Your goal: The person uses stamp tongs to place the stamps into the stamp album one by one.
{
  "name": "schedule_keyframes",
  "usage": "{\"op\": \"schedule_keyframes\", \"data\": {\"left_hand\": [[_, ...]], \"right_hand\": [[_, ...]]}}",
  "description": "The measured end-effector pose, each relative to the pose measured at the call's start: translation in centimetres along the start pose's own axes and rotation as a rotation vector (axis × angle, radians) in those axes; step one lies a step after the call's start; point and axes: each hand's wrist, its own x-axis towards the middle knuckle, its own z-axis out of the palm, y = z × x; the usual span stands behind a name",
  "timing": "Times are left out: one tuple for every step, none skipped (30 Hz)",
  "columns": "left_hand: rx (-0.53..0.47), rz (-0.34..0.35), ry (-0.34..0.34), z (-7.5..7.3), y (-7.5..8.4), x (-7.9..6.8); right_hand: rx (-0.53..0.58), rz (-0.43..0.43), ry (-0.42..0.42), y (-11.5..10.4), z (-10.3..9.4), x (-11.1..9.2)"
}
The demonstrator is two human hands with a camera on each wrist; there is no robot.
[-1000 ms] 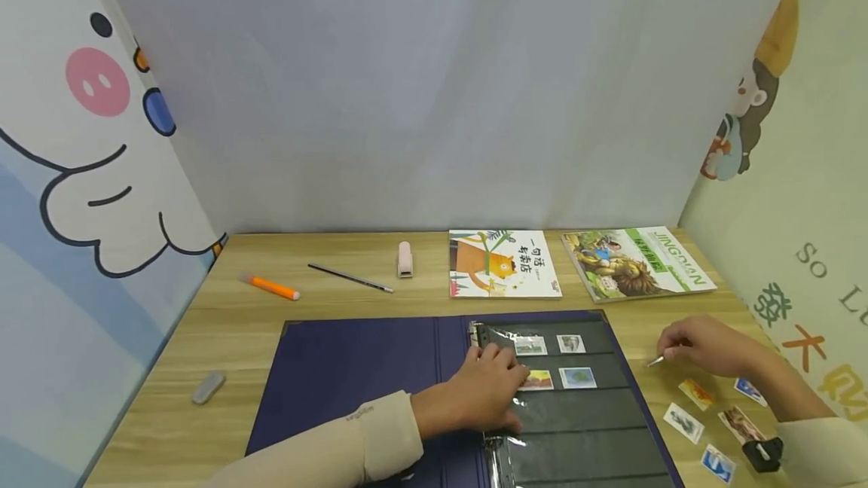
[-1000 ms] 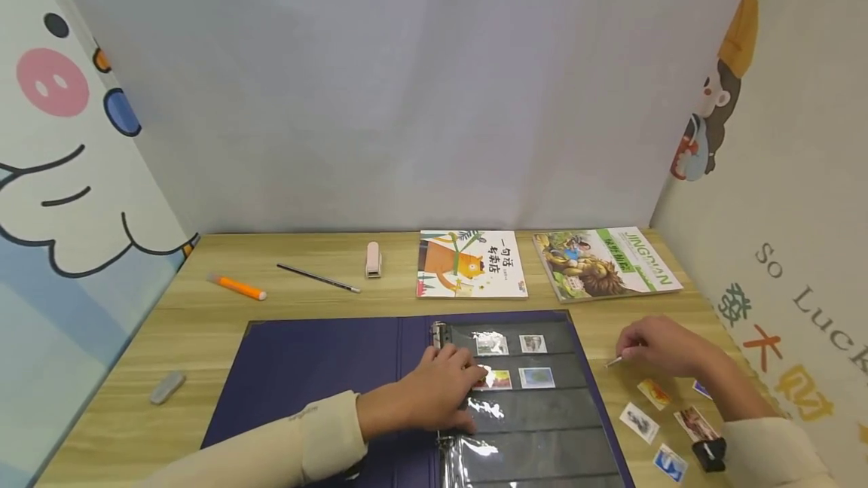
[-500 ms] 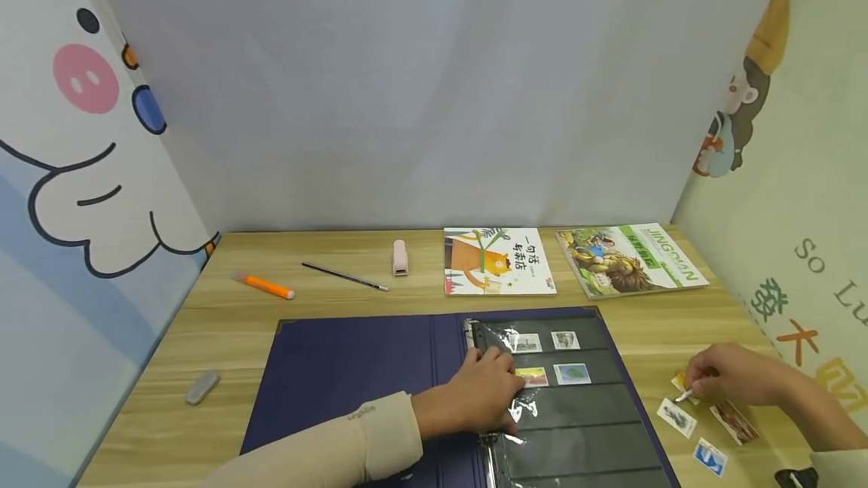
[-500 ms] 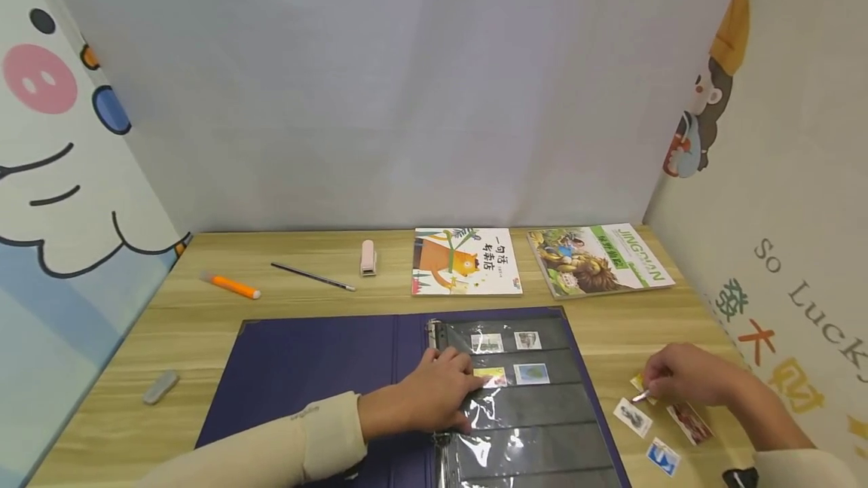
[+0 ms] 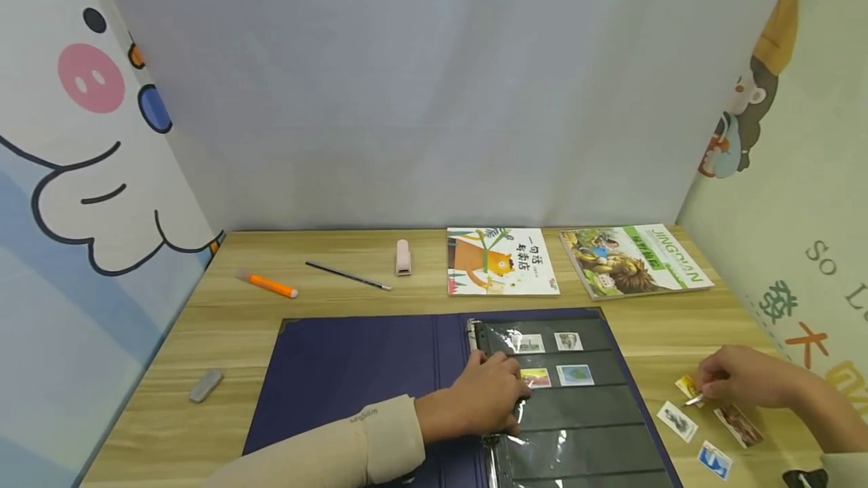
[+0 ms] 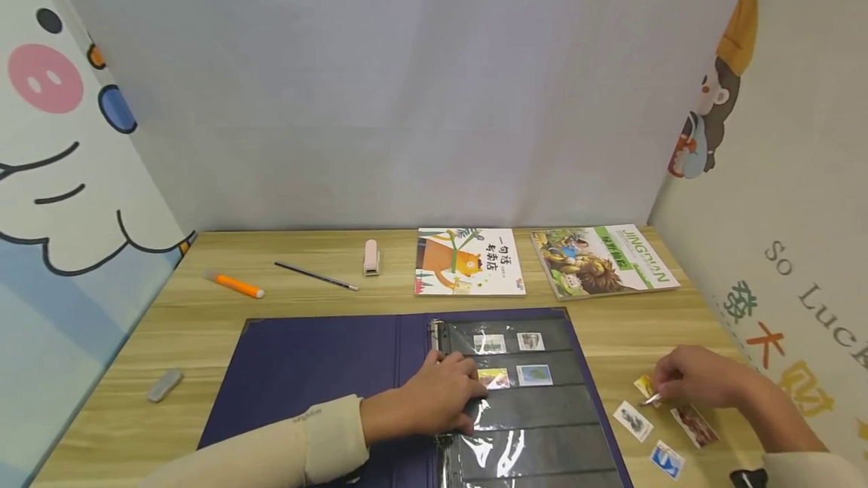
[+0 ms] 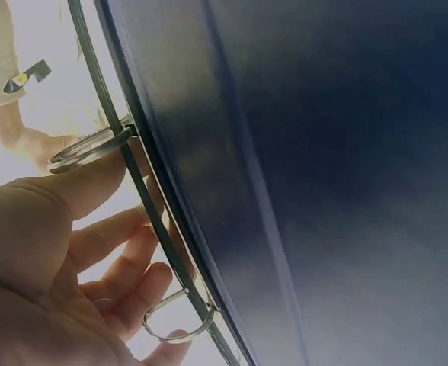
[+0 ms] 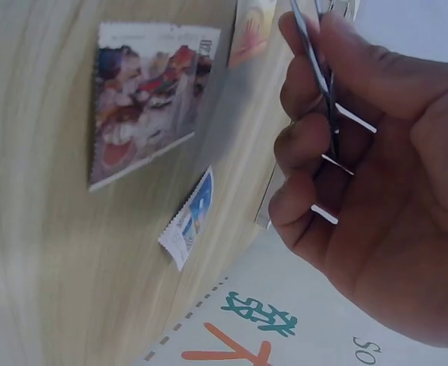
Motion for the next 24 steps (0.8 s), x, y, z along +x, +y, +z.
{"op": "schedule_keyframes", "data": {"left_hand": [[-0.016, -0.004, -0.004, 0.0, 0.0, 0.0], [-0.033, -0.010, -0.013, 0.1, 0.0, 0.1], [-0.052, -0.018, -0.020, 0.1, 0.0, 0.1], [-0.068, -0.026, -0.028, 0.0, 0.1, 0.2], [-0.080, -0.032, -0.035, -0.1, 0.1, 0.2], [-0.092, -0.037, -0.041, -0.1, 0.1, 0.3], [-0.102, -0.040, -0.048, -0.2, 0.1, 0.4], [-0.109, -0.044, -0.057, -0.3, 0.1, 0.4], [-0.112, -0.046, -0.062, -0.3, 0.1, 0.5], [-0.117, -0.051, -0.071, -0.3, 0.1, 0.5], [-0.121, -0.058, -0.079, -0.4, 0.1, 0.5], [-0.127, -0.066, -0.089, -0.4, 0.1, 0.5], [-0.130, -0.075, -0.098, -0.5, 0.2, 0.6], [-0.133, -0.085, -0.108, -0.5, 0.2, 0.6], [-0.138, -0.092, -0.115, -0.5, 0.2, 0.7], [-0.143, -0.102, -0.120, -0.6, 0.3, 0.7], [-0.144, -0.107, -0.124, -0.6, 0.3, 0.8], [-0.147, -0.111, -0.128, -0.6, 0.3, 0.9], [-0.148, -0.115, -0.130, -0.6, 0.4, 1.1], [-0.152, -0.119, -0.130, -0.5, 0.4, 1.2], [-0.157, -0.122, -0.130, -0.5, 0.5, 1.2], [-0.159, -0.124, -0.130, -0.5, 0.5, 1.3], [-0.161, -0.124, -0.131, -0.5, 0.5, 1.4], [-0.166, -0.126, -0.132, -0.4, 0.5, 1.4]], "right_hand": [[0.025, -0.001, -0.017, 0.0, 0.1, 0.0], [0.057, -0.004, -0.034, 0.1, 0.1, 0.0], [0.083, -0.005, -0.049, 0.1, 0.2, 0.1], [0.096, -0.009, -0.055, 0.1, 0.3, 0.2], [0.101, -0.013, -0.056, 0.1, 0.4, 0.2], [0.095, -0.017, -0.051, 0.2, 0.4, 0.2], [0.084, -0.021, -0.040, 0.2, 0.4, 0.3], [0.063, -0.025, -0.022, 0.1, 0.4, 0.3], [0.033, -0.033, 0.000, 0.1, 0.3, 0.3], [-0.002, -0.040, 0.026, 0.0, 0.1, 0.4], [-0.032, -0.043, 0.050, -0.1, -0.1, 0.5], [-0.055, -0.045, 0.071, -0.3, -0.3, 0.7], [-0.079, -0.041, 0.093, -0.5, -0.5, 1.0], [-0.108, -0.038, 0.115, -0.8, -0.7, 1.3], [-0.126, -0.036, 0.134, -1.1, -0.8, 1.6], [-0.143, -0.028, 0.152, -1.5, -1.0, 2.0], [-0.149, -0.025, 0.165, -1.8, -1.1, 2.4], [-0.157, -0.023, 0.176, -2.3, -1.2, 2.8], [-0.164, -0.030, 0.185, -2.7, -1.3, 3.2], [-0.168, -0.043, 0.191, -3.2, -1.3, 3.7], [-0.168, -0.053, 0.193, -3.7, -1.3, 4.3], [-0.170, -0.061, 0.191, -4.2, -1.3, 4.8], [-0.172, -0.071, 0.188, -4.6, -1.3, 5.5], [-0.175, -0.078, 0.183, -5.0, -1.3, 6.1]]}}
